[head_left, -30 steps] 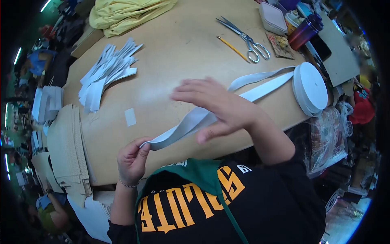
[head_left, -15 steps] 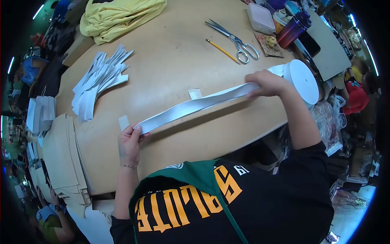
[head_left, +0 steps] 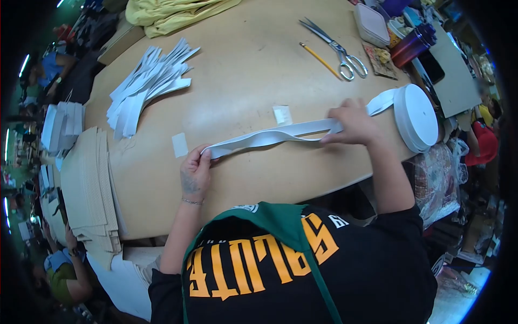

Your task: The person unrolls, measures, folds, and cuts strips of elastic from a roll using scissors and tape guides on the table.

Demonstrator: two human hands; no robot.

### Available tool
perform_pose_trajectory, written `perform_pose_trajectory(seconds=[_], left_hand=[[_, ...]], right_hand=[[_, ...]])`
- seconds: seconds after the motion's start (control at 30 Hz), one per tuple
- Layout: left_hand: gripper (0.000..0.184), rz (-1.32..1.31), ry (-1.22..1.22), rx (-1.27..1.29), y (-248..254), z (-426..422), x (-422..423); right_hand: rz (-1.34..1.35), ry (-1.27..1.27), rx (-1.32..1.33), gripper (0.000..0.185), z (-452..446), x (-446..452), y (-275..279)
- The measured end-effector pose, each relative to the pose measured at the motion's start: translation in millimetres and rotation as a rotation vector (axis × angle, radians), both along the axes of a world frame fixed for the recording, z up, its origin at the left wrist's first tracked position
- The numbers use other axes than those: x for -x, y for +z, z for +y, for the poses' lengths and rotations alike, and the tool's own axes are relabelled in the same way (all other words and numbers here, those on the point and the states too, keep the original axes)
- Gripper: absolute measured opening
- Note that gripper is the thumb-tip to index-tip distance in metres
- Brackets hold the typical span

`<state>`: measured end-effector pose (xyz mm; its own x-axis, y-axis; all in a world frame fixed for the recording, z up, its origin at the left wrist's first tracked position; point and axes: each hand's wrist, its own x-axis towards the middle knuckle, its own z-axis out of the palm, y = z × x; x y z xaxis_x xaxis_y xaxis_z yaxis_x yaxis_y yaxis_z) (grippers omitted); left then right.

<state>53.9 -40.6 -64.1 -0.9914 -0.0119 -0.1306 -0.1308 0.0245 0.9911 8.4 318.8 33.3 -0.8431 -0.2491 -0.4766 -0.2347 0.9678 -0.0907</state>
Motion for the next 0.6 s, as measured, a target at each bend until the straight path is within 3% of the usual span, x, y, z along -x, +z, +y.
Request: perform_pose_trajectory(seconds=[0.1, 0.17, 0.27, 0.3, 0.43, 0.5, 0.6], left_hand=[[0.019, 0.115, -0.013, 0.042, 8.5, 3.7, -4.0], [0.018, 0.170, -0.041, 0.117, 18.4, 4.1, -5.9], [0.019, 0.180, -0.105, 0.218, 29.2, 2.0, -4.1], [0.019, 0.165, -0.105, 0.185, 33.8, 1.4, -3.9], [0.025, 0.073, -0.041, -0.087, 38.0, 10.2, -3.7], [0.036, -0.025, -0.003, -0.282, 42.5, 11.8, -3.5], [0.039, -0.009, 0.066, -0.297, 39.6, 15.2, -4.1]], right_hand=[[0.031, 0.236, 0.374, 0.056, -79.8, 2.2, -13.8], [0.192, 0.270, 0.597, 0.046, -130.5, -2.2, -22.3], [0.201, 0.274, 0.763, 0.033, -175.8, 3.3, -30.3], [0.294, 0.235, 0.830, 0.022, -181.6, 1.6, -33.4], [0.077, -0.021, 0.916, 0.016, -184.5, -0.5, -32.2], [0.012, -0.114, 0.985, 0.019, -183.1, -2.4, -30.3], [-0.040, -0.199, 1.013, 0.020, -179.5, -0.5, -30.2]])
